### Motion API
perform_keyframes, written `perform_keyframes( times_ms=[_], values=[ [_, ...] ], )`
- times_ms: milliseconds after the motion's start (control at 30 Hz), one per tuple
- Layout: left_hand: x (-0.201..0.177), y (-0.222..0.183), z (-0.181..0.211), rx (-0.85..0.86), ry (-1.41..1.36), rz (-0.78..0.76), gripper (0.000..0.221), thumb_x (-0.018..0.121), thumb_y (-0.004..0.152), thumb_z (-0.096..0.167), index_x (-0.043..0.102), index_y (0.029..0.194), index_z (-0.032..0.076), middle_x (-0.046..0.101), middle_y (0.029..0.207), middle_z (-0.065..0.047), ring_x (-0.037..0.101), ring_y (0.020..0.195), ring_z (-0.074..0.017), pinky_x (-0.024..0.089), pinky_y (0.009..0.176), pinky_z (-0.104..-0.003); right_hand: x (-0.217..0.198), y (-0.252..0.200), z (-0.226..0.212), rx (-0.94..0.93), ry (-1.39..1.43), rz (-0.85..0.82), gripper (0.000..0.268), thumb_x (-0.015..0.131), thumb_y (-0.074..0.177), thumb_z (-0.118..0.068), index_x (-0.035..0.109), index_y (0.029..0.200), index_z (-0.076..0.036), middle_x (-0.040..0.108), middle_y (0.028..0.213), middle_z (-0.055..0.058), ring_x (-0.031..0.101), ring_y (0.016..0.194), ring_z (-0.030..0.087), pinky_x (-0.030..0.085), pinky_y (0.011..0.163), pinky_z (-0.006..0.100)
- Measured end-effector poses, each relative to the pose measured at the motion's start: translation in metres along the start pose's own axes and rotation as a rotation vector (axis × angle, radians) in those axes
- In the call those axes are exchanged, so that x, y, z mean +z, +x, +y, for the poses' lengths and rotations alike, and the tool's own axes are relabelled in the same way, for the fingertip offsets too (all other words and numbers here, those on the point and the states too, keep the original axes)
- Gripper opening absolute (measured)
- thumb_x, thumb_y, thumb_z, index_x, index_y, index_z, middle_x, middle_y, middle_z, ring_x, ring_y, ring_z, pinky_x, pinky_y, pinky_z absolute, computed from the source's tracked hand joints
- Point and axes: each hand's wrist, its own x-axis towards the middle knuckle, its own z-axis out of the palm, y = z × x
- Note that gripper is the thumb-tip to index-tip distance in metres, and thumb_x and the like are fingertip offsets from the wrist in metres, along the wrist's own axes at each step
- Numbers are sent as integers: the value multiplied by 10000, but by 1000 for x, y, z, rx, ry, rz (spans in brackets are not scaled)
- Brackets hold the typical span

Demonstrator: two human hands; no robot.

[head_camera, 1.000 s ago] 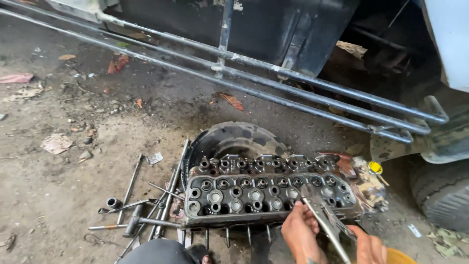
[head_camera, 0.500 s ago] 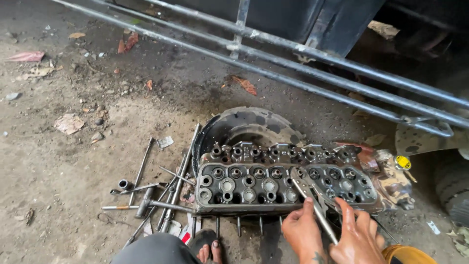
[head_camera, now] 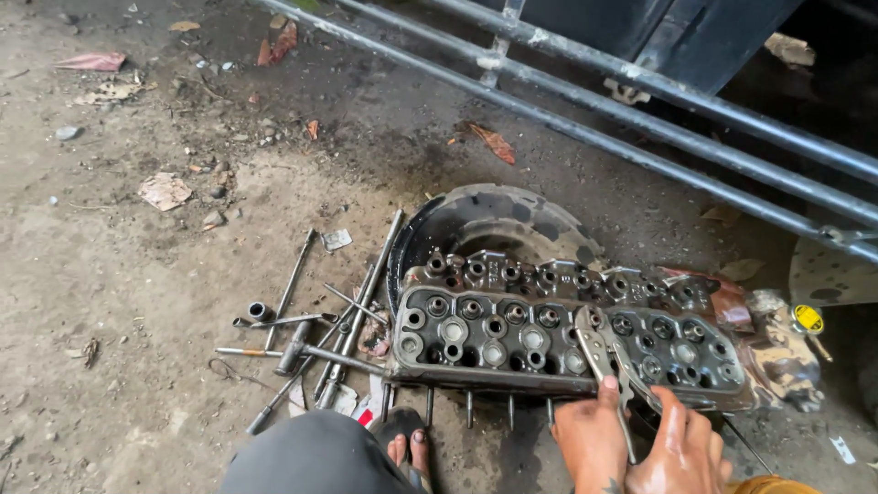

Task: Repairing an engine cylinder head by removing components using locking pliers

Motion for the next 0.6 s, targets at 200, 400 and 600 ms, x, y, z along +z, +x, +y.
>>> perform_keyframes(
  times_ms=[200, 400, 600],
  values=[
    [-7, -7, 7, 41, 3, -5, 499, 707, 891, 652, 827, 675, 219, 718, 587, 13, 698, 663, -107, 528, 779, -223, 28, -1, 17, -58, -87, 123, 633, 558, 868, -352, 517, 1482, -205, 636, 1249, 209, 646, 1057, 460, 525, 869, 529],
    [-21, -12, 10, -13, -114, -22, 577, 779, 891, 569, 649, 490, 174, 749, 587, 46, 599, 564, -76, 487, 672, -234, 30, 1, 14, -5, -17, -30, 760, 636, 749, -451, 547, 1468, -219, 637, 1194, 203, 614, 1151, 445, 508, 960, 530],
    [-19, -4, 7, 109, 131, 21, 645, 723, 872, 685, 603, 533, 150, 703, 783, -166, 565, 1017, -311, 457, 887, -372, 23, 22, 23, 16, 24, -193, 1126, 744, 426, -206, 476, 1518, -243, 598, 1125, 220, 606, 1124, 455, 508, 971, 505]
  ],
)
